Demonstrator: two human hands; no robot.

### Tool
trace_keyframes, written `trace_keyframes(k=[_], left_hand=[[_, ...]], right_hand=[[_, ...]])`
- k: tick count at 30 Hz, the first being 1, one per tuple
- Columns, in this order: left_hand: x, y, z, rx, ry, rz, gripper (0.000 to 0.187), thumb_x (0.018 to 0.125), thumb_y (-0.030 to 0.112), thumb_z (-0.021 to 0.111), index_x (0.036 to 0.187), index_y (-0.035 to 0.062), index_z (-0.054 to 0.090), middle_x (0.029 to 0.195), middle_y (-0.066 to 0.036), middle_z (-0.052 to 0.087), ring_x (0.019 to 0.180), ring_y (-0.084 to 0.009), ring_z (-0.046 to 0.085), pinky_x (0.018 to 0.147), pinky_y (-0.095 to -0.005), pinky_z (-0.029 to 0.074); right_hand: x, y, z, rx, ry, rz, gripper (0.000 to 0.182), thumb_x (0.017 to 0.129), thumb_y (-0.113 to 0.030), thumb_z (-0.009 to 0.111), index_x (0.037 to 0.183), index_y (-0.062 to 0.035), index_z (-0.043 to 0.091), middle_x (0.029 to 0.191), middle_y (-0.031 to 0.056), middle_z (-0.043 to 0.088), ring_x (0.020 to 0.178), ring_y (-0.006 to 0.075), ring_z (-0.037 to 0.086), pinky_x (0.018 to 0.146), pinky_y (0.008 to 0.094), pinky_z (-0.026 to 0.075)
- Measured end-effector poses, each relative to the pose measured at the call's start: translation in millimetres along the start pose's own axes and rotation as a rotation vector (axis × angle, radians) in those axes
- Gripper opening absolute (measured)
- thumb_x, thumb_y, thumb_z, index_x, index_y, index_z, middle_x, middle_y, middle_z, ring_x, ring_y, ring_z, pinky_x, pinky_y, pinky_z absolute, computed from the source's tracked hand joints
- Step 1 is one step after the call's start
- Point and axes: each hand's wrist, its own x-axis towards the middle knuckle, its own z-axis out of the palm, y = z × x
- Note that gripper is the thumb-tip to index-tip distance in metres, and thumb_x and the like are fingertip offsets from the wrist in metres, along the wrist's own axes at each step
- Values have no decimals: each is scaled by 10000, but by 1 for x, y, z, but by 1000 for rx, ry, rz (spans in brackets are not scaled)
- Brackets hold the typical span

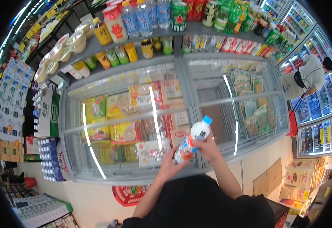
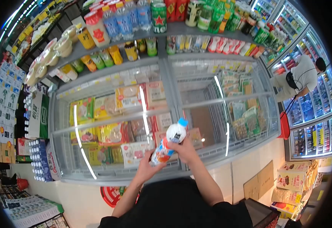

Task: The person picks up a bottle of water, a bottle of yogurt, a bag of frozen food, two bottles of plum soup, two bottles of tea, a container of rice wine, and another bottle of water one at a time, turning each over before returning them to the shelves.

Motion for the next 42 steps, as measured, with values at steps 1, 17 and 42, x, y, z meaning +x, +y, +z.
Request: trace_keyframes(k=[1,17,42], left_hand=[[3,-7,0,34,52,23,707,655,188,807,1221,-16,435,1167,-152,510,1093,-204,503,898,-346,427],[109,-5,-47,402,534,461,679,622,122,804,1199,7,467,1118,-173,527,1052,-325,509,900,-395,419],[100,-43,-86,23,408,115,288,841,23,572,1123,-23,537,975,-100,624,865,-148,598,781,-275,471]], right_hand=[[4,-2,2,-54,-24,11,485,773,-23,661,1211,-20,452,1088,73,577,1006,184,567,863,349,471],[114,-76,47,-584,-91,-4,523,759,-25,676,1230,3,451,1083,86,573,1000,165,563,864,311,470],[425,-241,185,-1420,245,-830,671,660,-329,692,1114,87,427,1066,271,537,980,391,562,827,413,461]])
